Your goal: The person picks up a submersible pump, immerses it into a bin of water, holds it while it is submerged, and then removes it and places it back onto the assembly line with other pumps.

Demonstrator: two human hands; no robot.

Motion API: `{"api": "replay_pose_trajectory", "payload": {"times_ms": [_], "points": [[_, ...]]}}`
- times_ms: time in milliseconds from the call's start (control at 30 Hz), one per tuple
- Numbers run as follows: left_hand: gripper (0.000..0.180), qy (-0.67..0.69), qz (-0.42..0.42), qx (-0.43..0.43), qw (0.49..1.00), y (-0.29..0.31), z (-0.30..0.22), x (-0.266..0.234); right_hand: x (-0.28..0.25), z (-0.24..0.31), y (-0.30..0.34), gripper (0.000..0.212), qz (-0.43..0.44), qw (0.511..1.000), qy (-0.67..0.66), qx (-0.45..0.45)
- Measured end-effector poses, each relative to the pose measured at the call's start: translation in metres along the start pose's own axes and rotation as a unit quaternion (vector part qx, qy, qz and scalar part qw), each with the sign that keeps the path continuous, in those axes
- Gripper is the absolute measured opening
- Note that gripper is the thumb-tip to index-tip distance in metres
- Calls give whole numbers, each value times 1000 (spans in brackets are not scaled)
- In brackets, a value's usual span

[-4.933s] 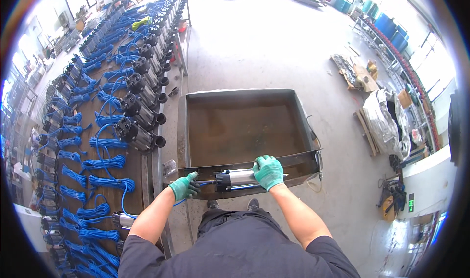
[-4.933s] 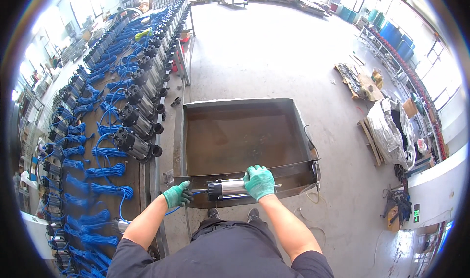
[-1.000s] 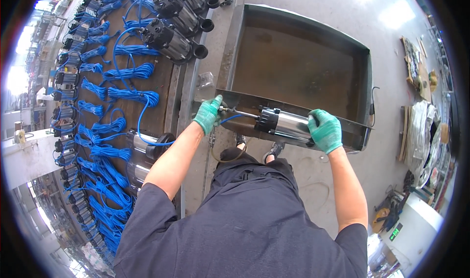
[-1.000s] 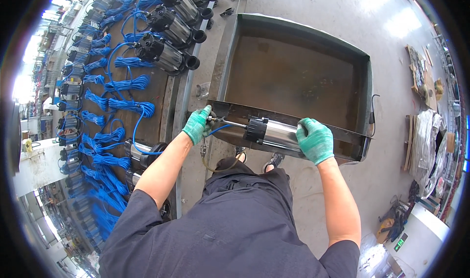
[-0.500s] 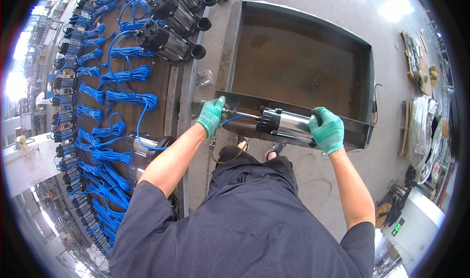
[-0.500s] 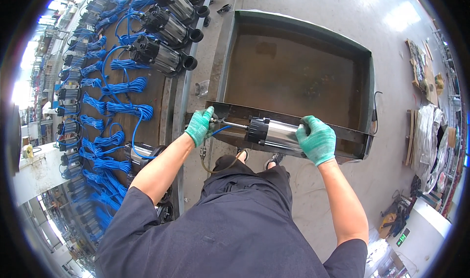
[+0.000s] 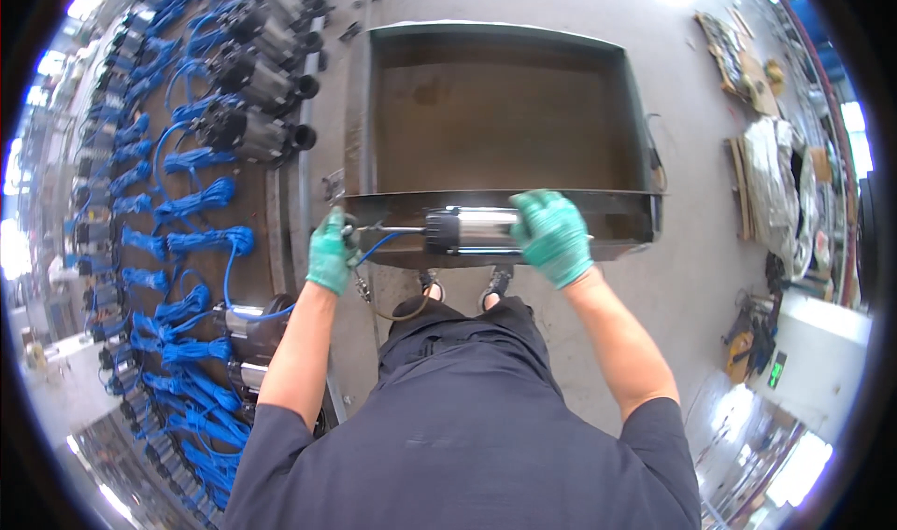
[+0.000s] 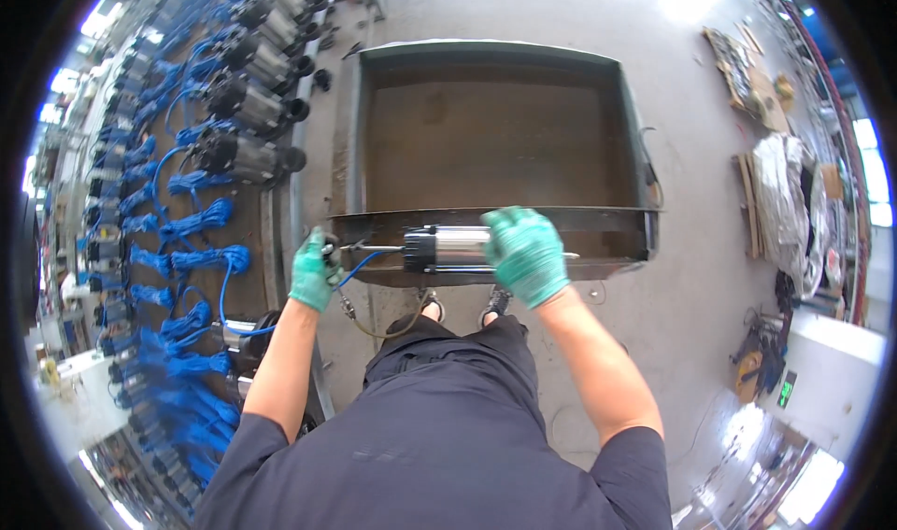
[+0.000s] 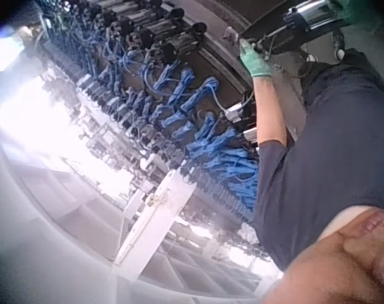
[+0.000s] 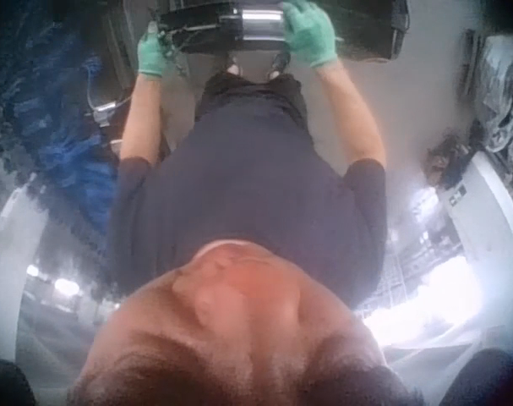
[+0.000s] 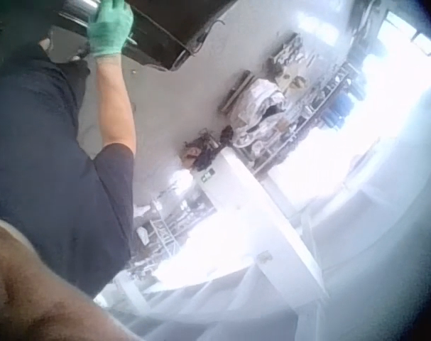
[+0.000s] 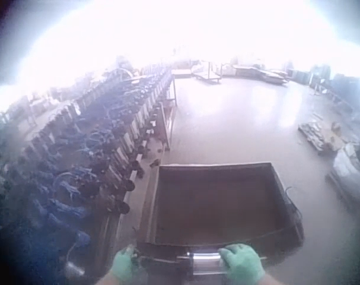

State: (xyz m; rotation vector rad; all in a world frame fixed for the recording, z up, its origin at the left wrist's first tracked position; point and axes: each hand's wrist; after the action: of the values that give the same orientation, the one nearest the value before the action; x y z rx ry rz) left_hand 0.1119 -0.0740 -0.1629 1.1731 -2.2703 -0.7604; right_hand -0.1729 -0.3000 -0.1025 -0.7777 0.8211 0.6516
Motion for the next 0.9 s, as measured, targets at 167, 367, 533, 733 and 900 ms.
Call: {"api": "replay_pose_trajectory", "payload": {"times_ms": [167, 367, 533, 733, 900], "points": [[38, 114, 132, -6, 985, 57, -18, 102, -4, 68, 50, 47, 115, 968, -221, 40], [39, 232, 365, -114, 895, 90, 20, 227, -39, 44, 116, 56, 136, 878, -373, 267], [47, 110, 481, -26, 869, 124, 44, 288, -151, -22, 164, 46, 68, 980, 99, 160], [45, -26, 512, 1, 858, 117, 32, 270, -220, -88, 184, 37, 0, 959, 172, 225], [36, -109, 288, 95, 947, 105, 30, 200, -169, -184, 220, 26, 64, 913, 13, 402]]}}
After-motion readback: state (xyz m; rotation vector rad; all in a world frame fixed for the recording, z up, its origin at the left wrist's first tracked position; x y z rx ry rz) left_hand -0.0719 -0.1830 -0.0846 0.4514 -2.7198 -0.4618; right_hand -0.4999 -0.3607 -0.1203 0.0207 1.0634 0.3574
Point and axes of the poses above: each hand's wrist, its own y-axis away from the middle knuckle, its own x-axis out of the palm, z = x × y
